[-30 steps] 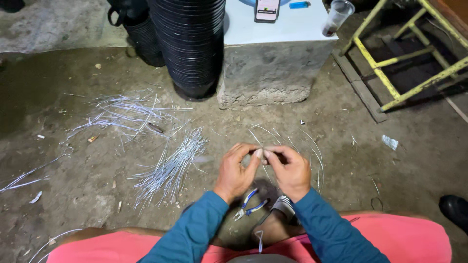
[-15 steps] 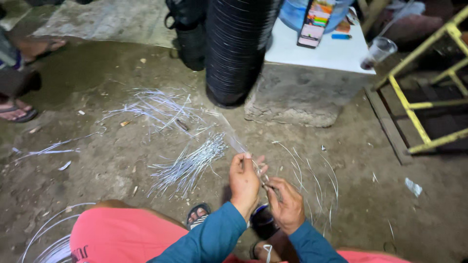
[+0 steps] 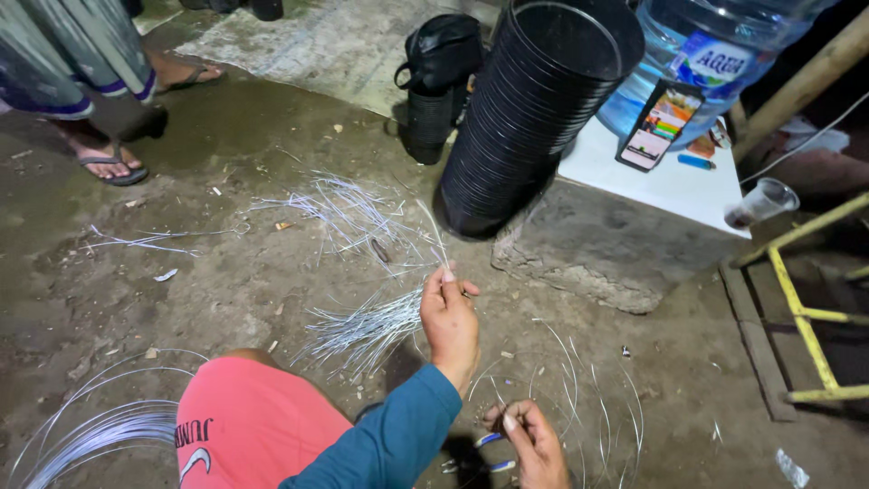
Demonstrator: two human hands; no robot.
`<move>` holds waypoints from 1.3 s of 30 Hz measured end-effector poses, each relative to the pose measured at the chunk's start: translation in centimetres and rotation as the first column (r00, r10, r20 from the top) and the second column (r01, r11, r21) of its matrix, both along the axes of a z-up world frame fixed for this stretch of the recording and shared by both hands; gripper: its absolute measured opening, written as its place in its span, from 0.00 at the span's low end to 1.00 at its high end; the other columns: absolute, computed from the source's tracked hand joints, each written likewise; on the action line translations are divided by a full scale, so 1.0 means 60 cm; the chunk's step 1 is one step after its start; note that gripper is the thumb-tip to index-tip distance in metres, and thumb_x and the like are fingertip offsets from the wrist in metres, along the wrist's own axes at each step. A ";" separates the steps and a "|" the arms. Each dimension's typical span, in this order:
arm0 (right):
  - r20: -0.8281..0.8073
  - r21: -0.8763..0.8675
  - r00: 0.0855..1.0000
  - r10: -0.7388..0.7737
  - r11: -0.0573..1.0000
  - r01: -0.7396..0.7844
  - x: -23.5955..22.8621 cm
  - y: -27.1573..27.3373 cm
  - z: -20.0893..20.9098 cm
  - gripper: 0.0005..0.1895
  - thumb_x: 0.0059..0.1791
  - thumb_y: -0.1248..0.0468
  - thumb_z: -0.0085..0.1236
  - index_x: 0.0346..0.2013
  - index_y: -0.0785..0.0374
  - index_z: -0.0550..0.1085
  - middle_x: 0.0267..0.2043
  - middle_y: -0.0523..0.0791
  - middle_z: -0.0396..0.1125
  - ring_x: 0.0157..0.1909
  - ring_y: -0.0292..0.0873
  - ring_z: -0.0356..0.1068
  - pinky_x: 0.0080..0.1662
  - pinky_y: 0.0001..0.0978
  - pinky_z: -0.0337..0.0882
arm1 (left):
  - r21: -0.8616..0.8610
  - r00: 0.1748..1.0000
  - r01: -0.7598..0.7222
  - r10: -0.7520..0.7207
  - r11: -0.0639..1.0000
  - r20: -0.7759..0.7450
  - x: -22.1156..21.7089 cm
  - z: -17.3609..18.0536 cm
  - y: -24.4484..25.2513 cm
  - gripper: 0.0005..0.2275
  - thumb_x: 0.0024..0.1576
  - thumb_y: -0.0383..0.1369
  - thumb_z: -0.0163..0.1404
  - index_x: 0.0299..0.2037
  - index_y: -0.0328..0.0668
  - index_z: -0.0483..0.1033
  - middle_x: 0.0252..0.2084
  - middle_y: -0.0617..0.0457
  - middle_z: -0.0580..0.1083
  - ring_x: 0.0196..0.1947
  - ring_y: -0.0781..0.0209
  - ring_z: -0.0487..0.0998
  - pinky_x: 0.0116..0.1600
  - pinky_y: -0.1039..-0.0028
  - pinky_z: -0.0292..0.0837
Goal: The person cuts thin metal wire into short segments using pliers and arranges them into a pile on the floor. The person repeatedly picks up wire, cuts it, and places the cut pieces down.
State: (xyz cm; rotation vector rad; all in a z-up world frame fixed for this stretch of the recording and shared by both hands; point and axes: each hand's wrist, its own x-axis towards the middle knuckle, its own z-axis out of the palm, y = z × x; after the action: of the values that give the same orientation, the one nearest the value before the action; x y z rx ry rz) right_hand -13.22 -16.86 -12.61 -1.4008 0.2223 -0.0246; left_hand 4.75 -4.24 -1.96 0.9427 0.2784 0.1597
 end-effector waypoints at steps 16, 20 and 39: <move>0.164 0.534 0.945 0.283 0.780 -0.326 -0.025 -0.118 -0.153 0.06 0.55 0.68 0.43 0.45 0.68 0.67 0.45 0.59 0.69 0.50 0.56 0.70 0.56 0.56 0.67 | 0.138 0.995 -0.051 0.039 0.989 0.091 0.012 0.040 0.017 0.13 0.66 0.35 0.46 0.49 0.34 0.80 0.27 0.62 0.67 0.24 0.77 0.60 0.28 0.82 0.56; 0.114 0.523 0.954 0.277 0.800 -0.295 -0.035 -0.120 -0.155 0.06 0.55 0.68 0.43 0.44 0.68 0.67 0.44 0.60 0.69 0.49 0.56 0.71 0.55 0.56 0.68 | 0.206 0.993 -0.057 0.033 0.977 0.115 0.006 0.041 0.018 0.13 0.66 0.35 0.46 0.49 0.34 0.80 0.26 0.62 0.68 0.25 0.76 0.63 0.30 0.81 0.60; 0.002 -0.158 1.000 -0.024 0.987 0.025 0.009 -0.009 0.155 0.15 0.52 0.70 0.53 0.53 0.69 0.74 0.36 0.46 0.73 0.32 0.37 0.71 0.38 0.29 0.73 | -0.246 0.999 -0.040 0.047 0.968 0.026 0.035 0.009 0.045 0.12 0.67 0.35 0.46 0.49 0.32 0.75 0.25 0.63 0.62 0.20 0.77 0.57 0.23 0.82 0.52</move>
State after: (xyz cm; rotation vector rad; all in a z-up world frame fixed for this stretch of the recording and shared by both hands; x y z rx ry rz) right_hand -12.66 -17.40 -3.31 -1.5560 0.2413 -0.0641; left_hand 6.84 -1.56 -1.42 0.6878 0.2829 0.1759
